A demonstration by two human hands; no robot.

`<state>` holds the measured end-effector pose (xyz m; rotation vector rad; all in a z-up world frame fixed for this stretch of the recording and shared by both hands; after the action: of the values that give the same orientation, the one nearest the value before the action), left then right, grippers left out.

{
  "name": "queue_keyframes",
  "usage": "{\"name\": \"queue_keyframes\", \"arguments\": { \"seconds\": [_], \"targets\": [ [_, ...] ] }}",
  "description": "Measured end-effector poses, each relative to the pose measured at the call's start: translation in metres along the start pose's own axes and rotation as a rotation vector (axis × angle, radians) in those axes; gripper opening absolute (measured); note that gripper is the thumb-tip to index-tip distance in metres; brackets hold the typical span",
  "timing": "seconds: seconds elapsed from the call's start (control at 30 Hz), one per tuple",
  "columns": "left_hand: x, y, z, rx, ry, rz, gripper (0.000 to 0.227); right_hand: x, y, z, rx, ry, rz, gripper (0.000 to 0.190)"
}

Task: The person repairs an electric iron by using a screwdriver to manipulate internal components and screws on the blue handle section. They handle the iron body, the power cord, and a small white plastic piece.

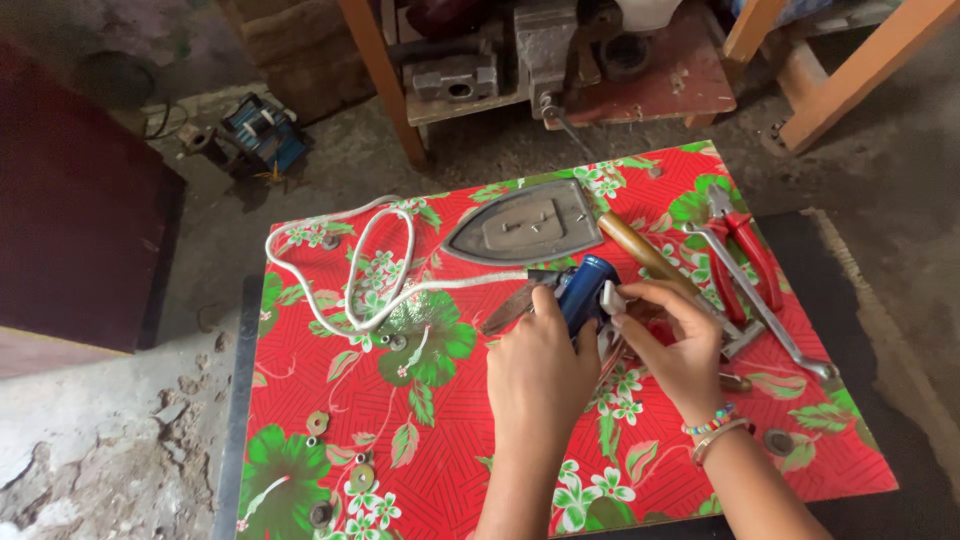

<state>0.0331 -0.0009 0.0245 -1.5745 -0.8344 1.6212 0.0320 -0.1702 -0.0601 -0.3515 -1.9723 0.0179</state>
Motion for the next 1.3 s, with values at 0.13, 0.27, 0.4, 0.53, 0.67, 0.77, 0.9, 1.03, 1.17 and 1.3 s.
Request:
{"name": "queue_keyframes", "arguments": {
  "seconds": [0.13,0.27,0.4,0.53,0.67,0.77,0.9,1.03,1.17,1.3],
  "targets": [
    [-0.001,-0.001,0.000,-0.011,0.005,0.024,0.044,-0.003,0.001,0.003,-0.010,0.094,-0.026,0.028],
    [-0.006,-0.004,-0.002,-0.001,-0.009,0.003,0.043,-0.009,0.004,0.003,-0.028,0.192,-0.058,0.025],
    [-0.003,-0.002,-0.002,-0.001,0.003,-0.004,0.042,-0.013,0.006,0.005,-0.049,0.221,-0.037,0.026],
    [0.002,-0.001,-0.003,0.005,0.003,0.018,0.043,-0.015,0.008,0.004,-0.052,0.242,-0.056,0.027],
    [0.001,-0.002,-0.004,-0.005,0.015,0.011,0.039,-0.022,0.007,0.000,0.026,0.287,-0.070,0.027],
    [0.004,-0.001,-0.005,0.039,0.006,0.024,0.036,-0.032,0.006,0.002,0.051,0.238,0.021,0.027],
    [0.007,-0.003,-0.008,0.037,0.035,0.017,0.039,-0.042,-0.005,-0.012,0.163,0.380,-0.013,0.031],
    [0.010,-0.006,-0.012,0.058,0.070,-0.009,0.033,-0.036,-0.009,-0.033,0.298,0.503,-0.148,0.062],
    [0.011,-0.010,-0.015,0.132,0.063,0.008,0.040,-0.011,-0.014,-0.056,0.503,0.113,-0.064,0.074],
    [0.021,-0.016,-0.022,0.139,0.077,0.096,0.048,-0.006,-0.009,-0.043,0.361,0.129,0.072,0.063]
  ]
}}
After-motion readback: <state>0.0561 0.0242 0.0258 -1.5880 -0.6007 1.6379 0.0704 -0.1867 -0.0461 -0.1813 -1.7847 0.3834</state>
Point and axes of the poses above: each hand's wrist, its own z-axis away from the middle knuckle, its own y-axis out of the palm, x = y × z, the point moved 3 cm from there along -z, towards the middle knuckle, and after that the axes turned 3 degrees about z, right-handed, at the moved point
